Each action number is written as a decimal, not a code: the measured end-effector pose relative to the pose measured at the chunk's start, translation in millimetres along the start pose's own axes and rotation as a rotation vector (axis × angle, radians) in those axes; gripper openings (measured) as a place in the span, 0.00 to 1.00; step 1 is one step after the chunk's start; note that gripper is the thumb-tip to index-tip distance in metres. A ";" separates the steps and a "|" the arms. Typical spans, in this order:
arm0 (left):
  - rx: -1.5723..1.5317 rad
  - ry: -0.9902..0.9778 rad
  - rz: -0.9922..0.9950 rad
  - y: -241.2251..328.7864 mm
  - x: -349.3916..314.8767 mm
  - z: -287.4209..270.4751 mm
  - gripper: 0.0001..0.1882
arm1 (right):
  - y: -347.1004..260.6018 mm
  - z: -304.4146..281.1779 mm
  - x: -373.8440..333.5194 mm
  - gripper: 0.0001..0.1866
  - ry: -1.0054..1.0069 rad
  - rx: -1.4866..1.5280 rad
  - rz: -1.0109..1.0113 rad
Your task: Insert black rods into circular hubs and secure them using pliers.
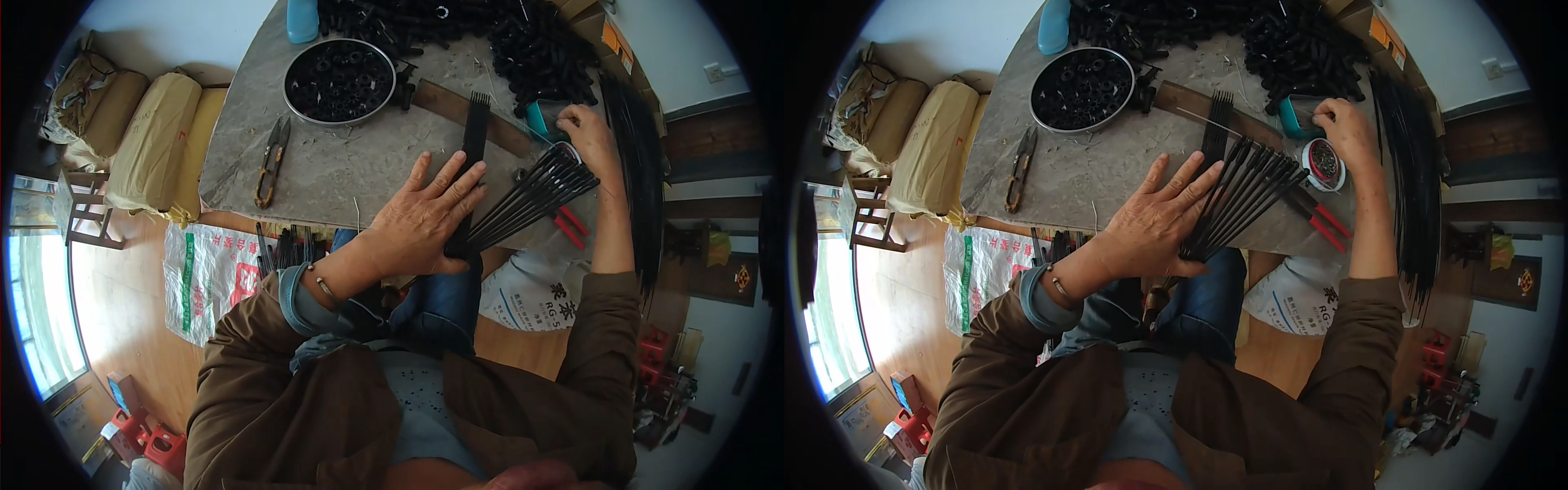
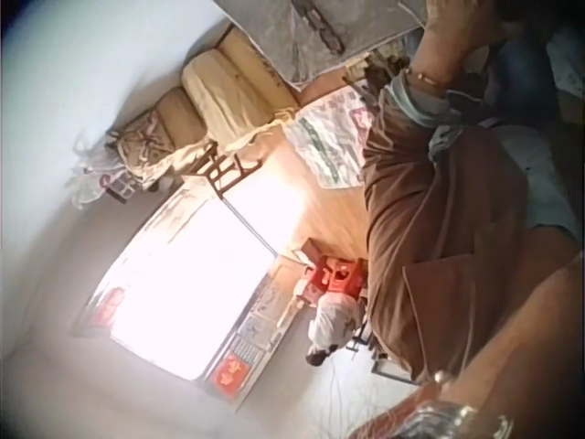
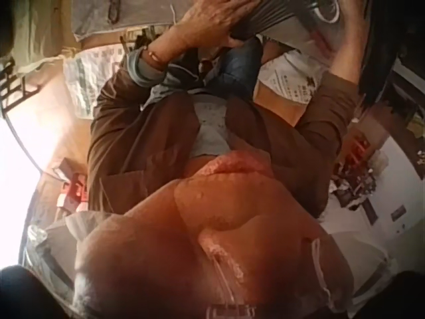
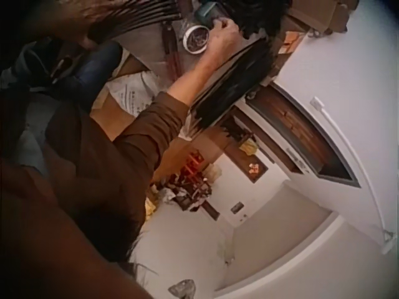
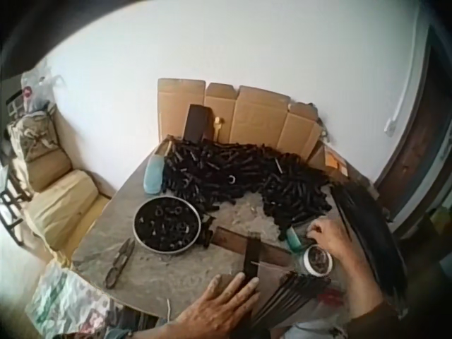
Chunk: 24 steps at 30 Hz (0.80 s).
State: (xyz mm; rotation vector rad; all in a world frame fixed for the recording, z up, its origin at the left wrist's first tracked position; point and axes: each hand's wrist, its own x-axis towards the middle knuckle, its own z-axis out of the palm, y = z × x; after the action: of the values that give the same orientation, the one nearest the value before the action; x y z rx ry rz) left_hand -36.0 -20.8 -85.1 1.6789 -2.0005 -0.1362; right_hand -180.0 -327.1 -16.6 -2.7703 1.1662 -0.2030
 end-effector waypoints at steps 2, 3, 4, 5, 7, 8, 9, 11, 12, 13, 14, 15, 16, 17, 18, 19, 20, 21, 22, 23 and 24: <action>-0.007 0.004 -0.011 -0.4 0.2 -0.7 0.52 | -4.5 -3.8 -0.9 0.08 0.093 -0.073 -0.109; -0.005 -0.019 -0.017 -0.2 0.8 -1.7 0.53 | -1.7 -4.8 0.7 0.08 0.088 -0.069 -0.113; -0.004 -0.042 -0.024 -0.2 1.0 -2.3 0.54 | 4.7 -6.8 2.6 0.07 0.126 -0.091 -0.151; -0.005 -0.043 -0.029 -0.4 0.9 -2.5 0.54 | 7.8 -7.4 4.0 0.07 0.164 -0.114 -0.189; -0.014 -0.027 -0.038 0.0 1.2 -2.0 0.56 | 3.6 -6.7 3.0 0.06 0.139 -0.069 -0.183; -0.017 -0.027 -0.040 0.2 0.9 -1.6 0.56 | 1.2 -5.4 2.2 0.06 0.117 -0.024 -0.175; -0.029 -0.041 -0.046 0.1 0.8 -1.5 0.56 | -0.2 -2.5 1.8 0.06 0.116 -0.025 -0.175; -0.043 -0.054 -0.052 -0.3 1.3 -0.9 0.56 | -1.2 4.1 1.1 0.06 0.059 -0.085 -0.179; -0.040 -0.049 -0.054 0.0 1.2 -0.3 0.55 | -0.8 3.9 1.0 0.06 0.056 -0.085 -0.181; -0.038 -0.044 -0.056 -0.1 1.2 0.1 0.55 | 0.8 2.2 0.8 0.05 0.103 -0.101 -0.217; -0.041 -0.043 -0.059 -0.4 1.1 0.3 0.55 | 2.9 0.0 0.9 0.05 0.151 -0.117 -0.253; -0.036 -0.048 -0.056 -0.7 1.2 0.2 0.55 | 6.3 -3.4 1.3 0.05 0.149 -0.119 -0.254; -0.031 -0.054 -0.054 -0.9 1.3 0.1 0.55 | 10.5 -7.7 1.9 0.05 0.173 -0.153 -0.263; -0.034 -0.052 -0.054 -0.8 1.2 0.0 0.55 | 12.2 -10.8 1.7 0.05 0.198 -0.186 -0.271; -0.035 -0.046 -0.053 -0.6 1.8 0.1 0.54 | 10.9 -13.2 0.6 0.05 0.197 -0.191 -0.271; -0.036 -0.040 -0.052 -0.6 2.5 0.2 0.54 | 7.7 -14.9 -1.5 0.05 0.252 -0.130 -0.244; -0.040 -0.037 -0.050 -0.9 3.0 0.3 0.54 | 3.7 -15.5 -4.0 0.06 0.307 -0.069 -0.217; -0.031 -0.041 -0.054 -1.5 0.9 -0.5 0.53 | -7.1 -9.9 -5.1 0.06 0.305 -0.065 -0.225; -0.030 -0.044 -0.049 -1.4 0.7 -0.2 0.53 | -21.4 -3.6 -9.6 0.07 0.277 0.058 -0.255; -0.034 -0.042 -0.049 -1.2 1.1 -0.4 0.53 | -36.8 4.3 -12.7 0.08 0.247 0.182 -0.284; -0.028 -0.035 -0.061 -1.5 -1.2 -1.8 0.53 | -54.8 19.3 -11.6 0.08 0.268 0.276 -0.437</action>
State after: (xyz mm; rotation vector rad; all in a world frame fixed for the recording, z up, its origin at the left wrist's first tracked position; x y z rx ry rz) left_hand -33.8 -19.6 -84.5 1.7319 -1.9643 -0.2159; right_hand -146.2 -279.5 -27.1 -2.7587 0.5017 -0.7363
